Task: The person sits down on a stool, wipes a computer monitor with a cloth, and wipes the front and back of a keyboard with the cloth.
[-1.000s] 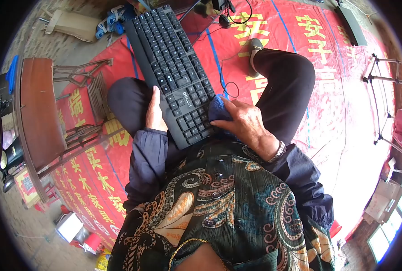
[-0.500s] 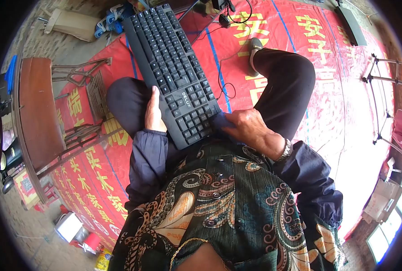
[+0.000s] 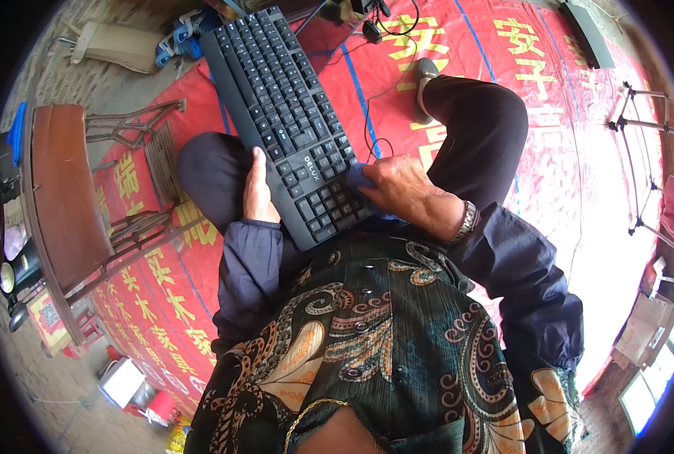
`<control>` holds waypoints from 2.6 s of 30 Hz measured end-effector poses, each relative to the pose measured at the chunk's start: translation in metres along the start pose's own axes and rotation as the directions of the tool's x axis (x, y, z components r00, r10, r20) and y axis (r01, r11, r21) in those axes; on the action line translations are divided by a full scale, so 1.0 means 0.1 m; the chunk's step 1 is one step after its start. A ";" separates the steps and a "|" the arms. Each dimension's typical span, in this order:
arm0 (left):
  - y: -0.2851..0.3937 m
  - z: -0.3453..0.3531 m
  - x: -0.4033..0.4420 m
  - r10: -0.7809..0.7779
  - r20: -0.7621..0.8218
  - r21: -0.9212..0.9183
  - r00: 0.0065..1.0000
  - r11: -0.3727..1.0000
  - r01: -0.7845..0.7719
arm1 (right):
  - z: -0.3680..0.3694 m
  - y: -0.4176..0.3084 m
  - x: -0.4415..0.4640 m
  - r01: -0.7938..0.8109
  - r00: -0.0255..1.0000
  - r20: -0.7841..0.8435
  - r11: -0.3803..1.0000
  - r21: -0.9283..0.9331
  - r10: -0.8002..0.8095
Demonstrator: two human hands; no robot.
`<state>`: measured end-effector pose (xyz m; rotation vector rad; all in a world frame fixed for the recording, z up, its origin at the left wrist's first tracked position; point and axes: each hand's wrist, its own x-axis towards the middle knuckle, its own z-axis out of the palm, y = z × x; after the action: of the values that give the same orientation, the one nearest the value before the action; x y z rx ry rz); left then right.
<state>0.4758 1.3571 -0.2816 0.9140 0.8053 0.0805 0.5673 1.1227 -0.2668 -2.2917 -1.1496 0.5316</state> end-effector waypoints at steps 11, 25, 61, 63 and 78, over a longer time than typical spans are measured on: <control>0.01 0.03 -0.02 0.014 -0.007 0.000 1.000 1.000 -0.014 | -0.24 0.01 0.09 -0.165 0.983 0.109 0.970 0.180 0.147; 0.03 0.05 -0.04 0.015 0.006 0.000 1.000 1.000 -0.015 | -0.25 -0.24 0.18 0.029 0.995 0.095 0.992 0.120 -0.041; -0.01 0.15 -0.09 0.083 0.041 -0.067 0.996 0.995 -0.080 | -0.13 -0.43 1.07 0.181 0.981 0.099 0.971 -0.159 -0.167; -0.03 0.12 -0.08 0.079 0.045 -0.057 0.996 0.995 -0.076 | -0.16 -0.41 1.04 0.190 0.979 0.102 0.966 -0.175 -0.174; 0.00 0.16 -0.11 0.036 0.008 -0.056 0.999 0.998 -0.035 | -0.14 -0.51 1.21 0.295 0.953 0.040 0.894 -0.337 -0.300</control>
<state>0.4782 1.3421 -0.2694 0.8754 0.7746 0.1291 0.6117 1.2433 -0.2386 -2.3236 -1.6600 0.2103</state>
